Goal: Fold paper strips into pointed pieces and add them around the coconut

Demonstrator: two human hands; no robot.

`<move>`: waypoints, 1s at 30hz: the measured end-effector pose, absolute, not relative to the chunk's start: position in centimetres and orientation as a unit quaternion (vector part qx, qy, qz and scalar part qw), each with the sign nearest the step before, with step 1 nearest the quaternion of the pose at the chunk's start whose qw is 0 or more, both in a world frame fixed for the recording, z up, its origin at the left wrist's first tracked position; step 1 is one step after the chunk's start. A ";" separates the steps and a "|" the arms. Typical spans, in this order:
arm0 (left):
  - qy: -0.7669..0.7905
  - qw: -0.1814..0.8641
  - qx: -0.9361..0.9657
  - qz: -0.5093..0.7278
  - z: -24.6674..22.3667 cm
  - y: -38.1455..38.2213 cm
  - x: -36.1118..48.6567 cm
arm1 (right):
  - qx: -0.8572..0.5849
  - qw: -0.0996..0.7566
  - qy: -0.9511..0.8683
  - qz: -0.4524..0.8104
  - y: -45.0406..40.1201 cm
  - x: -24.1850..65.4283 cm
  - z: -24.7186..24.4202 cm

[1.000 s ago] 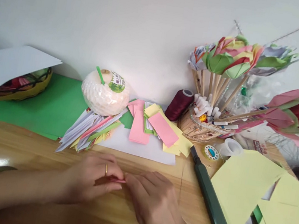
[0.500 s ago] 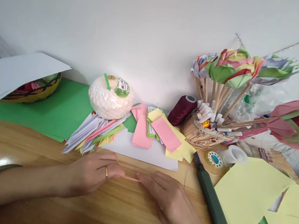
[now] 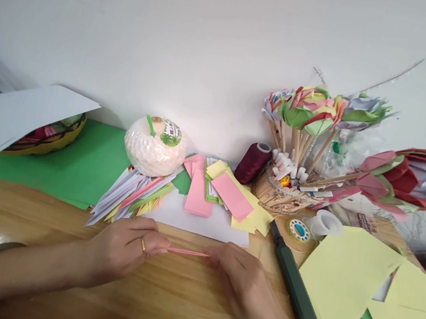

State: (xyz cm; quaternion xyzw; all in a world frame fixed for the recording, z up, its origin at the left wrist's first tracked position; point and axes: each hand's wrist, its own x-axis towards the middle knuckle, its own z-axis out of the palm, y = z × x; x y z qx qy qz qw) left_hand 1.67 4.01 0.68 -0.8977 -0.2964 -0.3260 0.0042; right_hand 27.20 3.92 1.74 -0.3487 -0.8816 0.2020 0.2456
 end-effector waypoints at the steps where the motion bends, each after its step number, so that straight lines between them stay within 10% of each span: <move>1: -0.287 0.018 -0.901 -0.325 0.9 4.1 1.6 | -0.347 0.241 -0.881 0.212 3.9 27.3 1.7; 17: -0.297 0.080 -0.931 -0.199 6.1 3.8 0.4 | -0.340 0.259 -0.875 0.228 3.9 27.2 2.1; 30: -0.460 0.294 -0.837 -0.040 6.3 4.9 -3.0 | -0.501 0.263 -0.819 -0.092 6.7 28.3 -0.5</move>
